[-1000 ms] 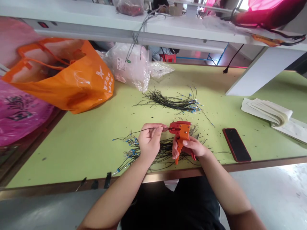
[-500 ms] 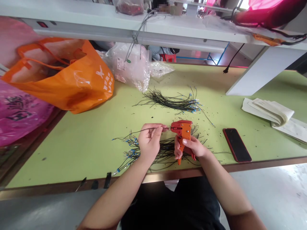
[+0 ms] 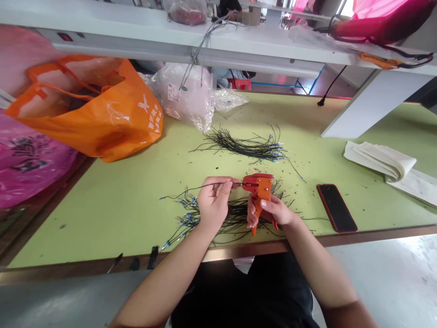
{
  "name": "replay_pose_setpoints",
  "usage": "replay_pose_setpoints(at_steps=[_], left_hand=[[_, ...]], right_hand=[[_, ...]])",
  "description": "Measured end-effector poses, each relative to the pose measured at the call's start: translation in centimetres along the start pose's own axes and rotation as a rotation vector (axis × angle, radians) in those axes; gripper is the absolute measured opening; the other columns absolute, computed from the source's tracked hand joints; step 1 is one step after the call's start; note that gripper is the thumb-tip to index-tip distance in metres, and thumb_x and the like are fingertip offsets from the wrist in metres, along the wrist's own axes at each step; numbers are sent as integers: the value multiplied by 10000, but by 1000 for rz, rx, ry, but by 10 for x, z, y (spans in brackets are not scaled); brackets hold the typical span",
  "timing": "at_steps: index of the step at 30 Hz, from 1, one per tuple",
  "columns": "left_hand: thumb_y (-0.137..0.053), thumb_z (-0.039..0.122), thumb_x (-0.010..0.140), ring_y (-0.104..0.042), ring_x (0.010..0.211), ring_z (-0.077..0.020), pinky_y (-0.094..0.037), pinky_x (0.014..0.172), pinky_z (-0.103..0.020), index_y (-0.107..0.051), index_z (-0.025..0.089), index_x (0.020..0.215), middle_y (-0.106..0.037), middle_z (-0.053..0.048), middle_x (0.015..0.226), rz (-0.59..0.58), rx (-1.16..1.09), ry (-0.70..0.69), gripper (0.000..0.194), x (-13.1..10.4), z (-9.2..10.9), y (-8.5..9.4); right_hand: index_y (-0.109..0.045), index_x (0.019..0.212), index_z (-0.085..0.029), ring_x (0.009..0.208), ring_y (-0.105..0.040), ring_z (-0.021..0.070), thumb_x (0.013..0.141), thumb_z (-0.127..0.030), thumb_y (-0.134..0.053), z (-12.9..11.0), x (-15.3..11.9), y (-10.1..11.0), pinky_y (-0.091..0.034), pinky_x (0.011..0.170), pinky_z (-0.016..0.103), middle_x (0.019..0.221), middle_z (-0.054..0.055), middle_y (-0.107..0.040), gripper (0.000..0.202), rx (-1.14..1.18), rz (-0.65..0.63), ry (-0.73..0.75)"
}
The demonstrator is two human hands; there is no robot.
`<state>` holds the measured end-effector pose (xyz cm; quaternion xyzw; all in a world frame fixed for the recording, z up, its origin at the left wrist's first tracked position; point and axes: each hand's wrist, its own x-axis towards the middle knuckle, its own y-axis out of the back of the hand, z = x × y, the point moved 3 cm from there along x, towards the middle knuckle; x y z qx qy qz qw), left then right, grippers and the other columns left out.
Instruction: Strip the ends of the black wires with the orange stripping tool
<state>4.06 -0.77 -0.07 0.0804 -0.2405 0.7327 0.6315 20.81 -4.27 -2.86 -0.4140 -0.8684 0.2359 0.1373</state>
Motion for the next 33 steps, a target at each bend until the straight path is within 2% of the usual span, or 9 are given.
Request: replay_pose_setpoints(at_steps=[6,17,33], left_hand=[[-776,435,882,-768,708,-172,-636,674,-289,-645,183,869,-774,-52,804,-8,3,-14,285,0,1,-1],[-793,377,878,-768,721,-161,-633,694,-276,-652,180,874,-762,-37,801,11,-36,-16,242,0,-1,1],[-815,459,836,-756,689,-166,-625,667,-276,-659,171,847,-764,-45,776,42,-9,37,328,-2,-4,1]], right_hand=[[-625,862,-138,618,-665,180,924,-587,-690,4,1,2,-588,646,339,647,12,-646,458,1,5,16],[-629,898,-127,672,-704,199,925,-602,-678,3,-1,3,-599,666,346,701,42,-677,478,15,-29,4],[-561,782,-177,438,-546,115,880,-654,-704,7,3,-2,-542,494,255,527,-57,-540,507,-44,67,34]])
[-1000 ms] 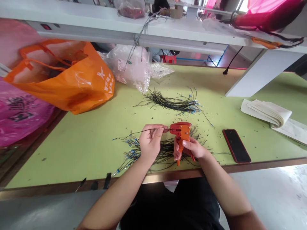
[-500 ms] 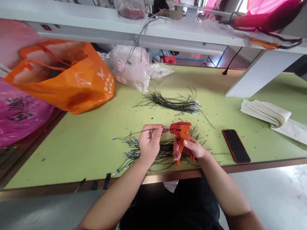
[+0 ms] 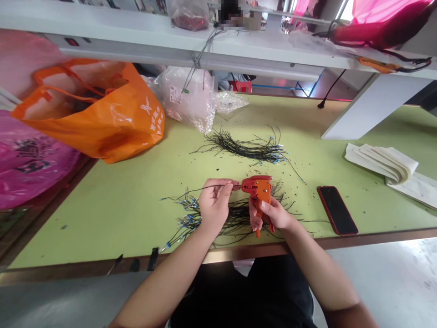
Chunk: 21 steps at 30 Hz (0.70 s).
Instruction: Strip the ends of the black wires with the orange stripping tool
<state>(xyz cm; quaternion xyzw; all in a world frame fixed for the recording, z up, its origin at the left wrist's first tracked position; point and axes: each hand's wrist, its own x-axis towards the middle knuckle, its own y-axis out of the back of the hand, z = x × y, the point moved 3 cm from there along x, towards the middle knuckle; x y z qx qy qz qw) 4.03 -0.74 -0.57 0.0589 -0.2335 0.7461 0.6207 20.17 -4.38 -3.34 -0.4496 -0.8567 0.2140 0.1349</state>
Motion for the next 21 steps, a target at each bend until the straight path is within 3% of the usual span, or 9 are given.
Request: replay_pose_setpoints(at_steps=[7,11,15,21], left_hand=[[-890,438,753,-735,637,-150,-622,645,-269,-663,174,822,-765,-21,757,-9,-206,187,355,3,-14,2],[-928,489,676,-703,584,-131,-592,585,-241,-656,173,770,-761,-21,738,-26,-340,305,427,5,-11,-4],[-893,557,699,-670,535,-115,-565,530,-232,-645,166,742,-772,-47,777,-66,-436,405,465,7,-8,-8],[-926,505,678,-670,558,-105,-580,570,-197,-623,173,715,-690,4,644,-22,-521,451,451,15,-6,-3]], right_hand=[[-535,746,-189,402,-495,97,864,-664,-716,2,2,-5,-511,455,234,506,-75,-501,522,-1,12,40],[-517,717,-194,363,-444,82,855,-676,-718,5,5,-6,-455,400,208,483,-85,-469,540,29,69,70],[-484,679,-204,318,-332,57,847,-704,-706,7,9,-5,-367,344,183,446,-108,-407,572,74,134,84],[-529,709,-188,330,-387,66,855,-682,-714,8,8,-6,-408,360,199,469,-86,-471,547,71,57,62]])
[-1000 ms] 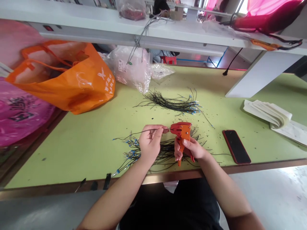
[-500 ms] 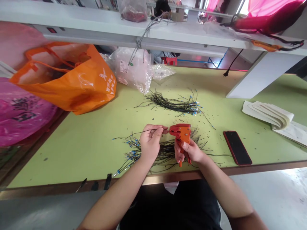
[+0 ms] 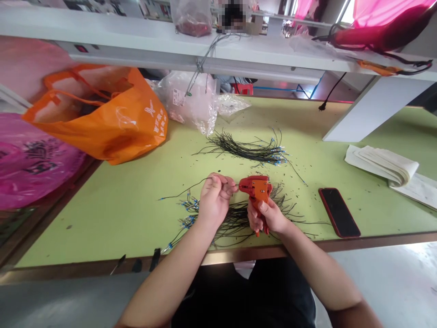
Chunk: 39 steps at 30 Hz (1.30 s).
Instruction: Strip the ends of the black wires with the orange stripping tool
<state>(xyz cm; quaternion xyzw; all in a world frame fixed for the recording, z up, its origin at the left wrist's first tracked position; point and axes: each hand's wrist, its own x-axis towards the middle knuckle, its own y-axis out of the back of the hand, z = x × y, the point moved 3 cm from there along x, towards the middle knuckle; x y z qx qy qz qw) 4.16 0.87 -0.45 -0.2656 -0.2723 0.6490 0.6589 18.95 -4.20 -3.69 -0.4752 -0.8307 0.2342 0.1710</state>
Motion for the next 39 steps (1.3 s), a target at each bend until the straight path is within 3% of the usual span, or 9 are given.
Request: replay_pose_setpoints(at_steps=[5,9,12,14,17,20,24,32,39], left_hand=[[-930,492,676,-627,533,-93,-544,542,-179,-622,182,698,-652,20,608,-21,-30,-14,438,-5,-1,-5],[-845,418,821,-569,510,-55,-492,527,-136,-597,194,696,-598,58,581,113,-107,-138,357,15,28,22],[-757,300,923,-553,527,-23,-486,590,-97,-578,200,703,-595,85,595,306,-187,-381,301,38,58,53],[-711,412,951,-573,545,-44,-507,597,-135,-580,196,715,-621,58,623,296,-119,-327,346,46,59,57],[-786,535,847,-614,569,-82,-550,609,-200,-592,191,737,-650,28,653,136,44,-251,411,35,36,40],[-780,547,846,-656,599,-125,-565,598,-246,-622,185,745,-669,3,658,-25,184,-354,407,9,15,17],[-710,476,929,-706,665,-160,-586,664,-296,-688,183,794,-714,-32,713,-173,372,-462,323,-14,9,4],[-586,327,1015,-674,522,-127,-536,476,-246,-706,190,906,-769,-79,870,-451,476,-487,213,-28,0,-4],[-561,315,1023,-644,535,-107,-529,501,-242,-706,204,967,-755,-74,915,-488,555,-487,191,-27,-9,8]], right_hand=[[-547,773,-189,346,-378,64,799,-755,-715,2,-1,-6,-389,363,198,498,-88,-478,591,4,-65,19],[-501,706,-230,328,-316,74,846,-773,-637,-32,-13,4,-372,364,216,448,-107,-372,577,39,-105,231],[-432,649,-260,355,-195,88,819,-845,-571,-76,-27,30,-342,376,226,449,-122,-207,625,163,209,528],[-464,675,-266,410,-236,108,764,-865,-611,-87,-28,38,-402,432,255,497,-102,-251,623,139,384,503],[-543,766,-257,523,-425,152,743,-855,-646,-68,-14,26,-533,614,351,583,-52,-415,607,32,367,328],[-579,838,-235,617,-556,195,761,-816,-677,-32,1,9,-557,685,389,647,-12,-540,594,-49,257,252],[-621,928,-192,720,-645,223,771,-773,-714,-2,9,5,-574,739,393,746,39,-650,609,-109,120,152],[-634,979,-179,770,-685,245,817,-771,-670,1,8,7,-593,721,396,733,50,-664,615,-133,101,138],[-612,902,-194,767,-689,248,805,-793,-657,5,8,8,-589,711,388,735,55,-667,609,-159,129,94]])
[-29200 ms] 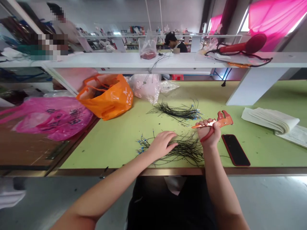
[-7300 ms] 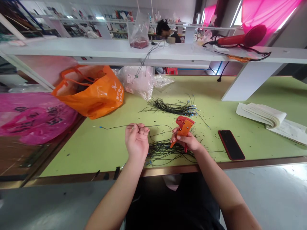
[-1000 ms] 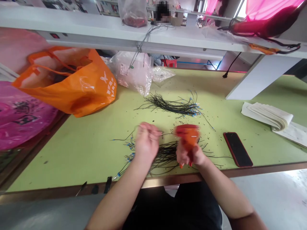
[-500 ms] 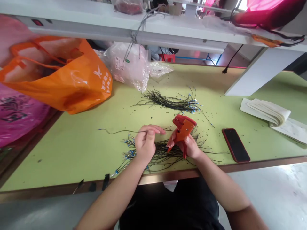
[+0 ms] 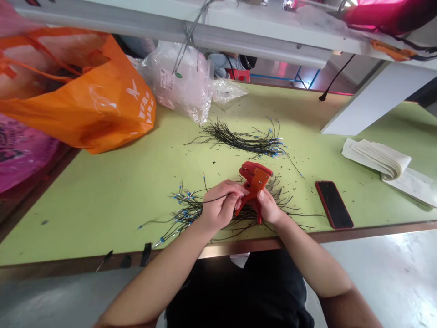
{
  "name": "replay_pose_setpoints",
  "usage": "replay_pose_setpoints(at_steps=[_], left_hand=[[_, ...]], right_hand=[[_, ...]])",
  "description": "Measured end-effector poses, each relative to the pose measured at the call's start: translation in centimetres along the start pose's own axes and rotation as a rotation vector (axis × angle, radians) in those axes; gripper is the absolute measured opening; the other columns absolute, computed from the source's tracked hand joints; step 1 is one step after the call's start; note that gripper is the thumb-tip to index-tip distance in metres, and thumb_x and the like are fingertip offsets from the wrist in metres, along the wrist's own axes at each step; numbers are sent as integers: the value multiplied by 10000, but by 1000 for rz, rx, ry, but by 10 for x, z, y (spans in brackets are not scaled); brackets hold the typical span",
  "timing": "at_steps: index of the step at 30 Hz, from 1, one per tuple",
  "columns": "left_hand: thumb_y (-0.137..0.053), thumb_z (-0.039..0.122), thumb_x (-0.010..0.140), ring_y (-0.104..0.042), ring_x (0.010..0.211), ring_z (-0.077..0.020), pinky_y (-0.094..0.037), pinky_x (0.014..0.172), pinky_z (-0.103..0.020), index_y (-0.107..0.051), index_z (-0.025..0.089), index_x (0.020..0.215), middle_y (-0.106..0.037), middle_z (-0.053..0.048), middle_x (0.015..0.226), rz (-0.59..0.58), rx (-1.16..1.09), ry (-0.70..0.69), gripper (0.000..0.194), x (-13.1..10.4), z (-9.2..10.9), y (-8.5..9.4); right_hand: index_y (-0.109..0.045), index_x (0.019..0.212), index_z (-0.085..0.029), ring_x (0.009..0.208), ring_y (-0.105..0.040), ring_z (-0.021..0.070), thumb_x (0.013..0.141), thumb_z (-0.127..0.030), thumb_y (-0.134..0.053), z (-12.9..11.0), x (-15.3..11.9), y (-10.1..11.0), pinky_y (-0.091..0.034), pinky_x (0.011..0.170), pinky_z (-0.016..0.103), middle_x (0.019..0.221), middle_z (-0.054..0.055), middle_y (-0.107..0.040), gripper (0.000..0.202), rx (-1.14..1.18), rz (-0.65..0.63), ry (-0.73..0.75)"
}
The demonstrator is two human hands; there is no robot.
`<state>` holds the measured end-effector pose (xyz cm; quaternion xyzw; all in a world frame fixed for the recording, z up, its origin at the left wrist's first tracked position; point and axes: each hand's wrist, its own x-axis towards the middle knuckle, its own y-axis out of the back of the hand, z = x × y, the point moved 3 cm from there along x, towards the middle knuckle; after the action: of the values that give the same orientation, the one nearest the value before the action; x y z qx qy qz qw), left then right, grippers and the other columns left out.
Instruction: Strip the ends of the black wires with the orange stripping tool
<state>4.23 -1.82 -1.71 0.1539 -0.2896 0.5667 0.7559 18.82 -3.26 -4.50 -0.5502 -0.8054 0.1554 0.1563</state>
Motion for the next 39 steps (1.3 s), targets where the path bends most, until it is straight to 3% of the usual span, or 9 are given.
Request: replay_pose_setpoints(at_steps=[6,13,18,29,39], left_hand=[[-590,301,1005,-625,533,-112,-524,496,-240,-723,218,954,-764,-72,916,-15,31,-5,165,2,3,-1],[-581,227,994,-705,668,-159,-596,713,-318,-723,261,1005,-790,-52,926,-66,106,-105,147,2,9,-2],[-569,259,997,-715,682,-176,-607,726,-337,-715,262,981,-793,-57,905,-90,169,-88,147,4,11,-4],[-519,209,1010,-735,755,-173,-590,705,-289,-680,245,982,-781,-50,863,-127,222,-203,167,9,21,-10],[-511,206,1015,-710,713,-162,-580,678,-281,-662,240,983,-761,-45,852,-103,221,-207,158,6,20,-10]], right_hand=[[-607,1019,-213,790,-701,274,747,-815,-696,2,-2,1,-590,717,420,780,56,-685,666,-2,70,-60],[-615,988,-246,978,-685,333,718,-840,-688,7,-4,6,-593,762,454,852,80,-687,656,-41,170,-70],[-614,985,-259,996,-679,342,700,-843,-702,9,-5,9,-589,790,474,848,78,-684,656,-69,227,-59],[-596,938,-265,909,-687,335,717,-821,-690,13,-7,12,-589,681,457,732,57,-638,607,-121,254,-25],[-571,925,-264,607,-651,269,713,-847,-679,13,-8,7,-557,549,420,615,6,-602,630,-114,213,-51]])
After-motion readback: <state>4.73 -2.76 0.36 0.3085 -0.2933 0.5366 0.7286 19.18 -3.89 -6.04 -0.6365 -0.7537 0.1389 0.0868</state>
